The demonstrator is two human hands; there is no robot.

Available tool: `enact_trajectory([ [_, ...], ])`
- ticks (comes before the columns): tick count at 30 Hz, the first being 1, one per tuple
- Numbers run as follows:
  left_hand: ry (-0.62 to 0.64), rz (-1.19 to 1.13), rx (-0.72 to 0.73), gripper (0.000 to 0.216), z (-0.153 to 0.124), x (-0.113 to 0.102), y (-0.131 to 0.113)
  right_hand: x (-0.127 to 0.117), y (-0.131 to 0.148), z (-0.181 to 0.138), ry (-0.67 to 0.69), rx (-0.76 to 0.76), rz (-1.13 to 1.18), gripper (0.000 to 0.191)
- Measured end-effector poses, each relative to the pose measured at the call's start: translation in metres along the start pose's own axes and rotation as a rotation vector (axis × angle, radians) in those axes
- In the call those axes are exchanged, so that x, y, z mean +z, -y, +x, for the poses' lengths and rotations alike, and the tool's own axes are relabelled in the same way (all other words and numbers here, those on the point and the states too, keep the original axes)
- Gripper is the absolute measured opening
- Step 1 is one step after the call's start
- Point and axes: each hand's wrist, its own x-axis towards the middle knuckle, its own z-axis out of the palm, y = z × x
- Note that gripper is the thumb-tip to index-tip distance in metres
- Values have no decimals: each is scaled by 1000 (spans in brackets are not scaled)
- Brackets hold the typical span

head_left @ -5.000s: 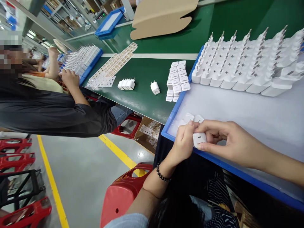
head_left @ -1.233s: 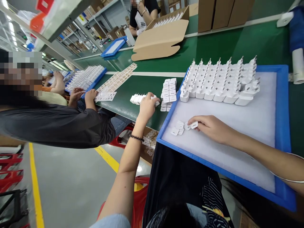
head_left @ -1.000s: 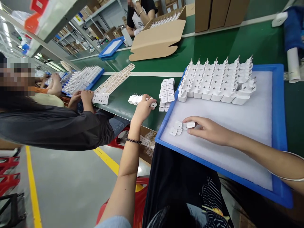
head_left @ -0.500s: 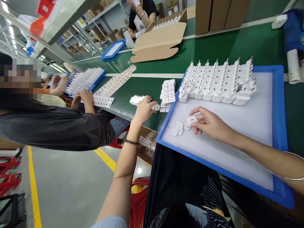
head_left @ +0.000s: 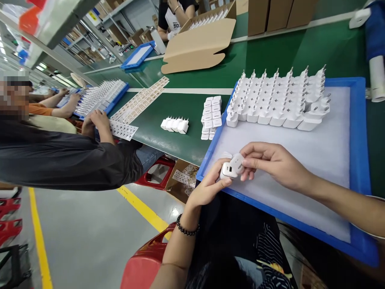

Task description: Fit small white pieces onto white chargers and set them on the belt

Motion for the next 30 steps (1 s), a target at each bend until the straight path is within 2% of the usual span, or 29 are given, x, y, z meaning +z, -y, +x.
enact_trajectory([
  [4, 54, -130, 9, 61, 4, 7, 4, 0, 0, -2, -27, -27, -26, 27],
  [8, 130, -198, 18, 63, 9, 9, 4, 0, -1, -4, 31, 0, -50, 28],
  [13, 109, -186, 48, 59, 9, 10, 3, 1, -5, -7, 105, 15, -47, 28],
  [22, 98, -232, 103, 52, 9, 12, 4, 5, -5, -9, 129, -34, -103, 30],
  [30, 110, -243, 135, 51, 9, 12, 8, 1, -9, -9, 171, -15, -58, 24],
])
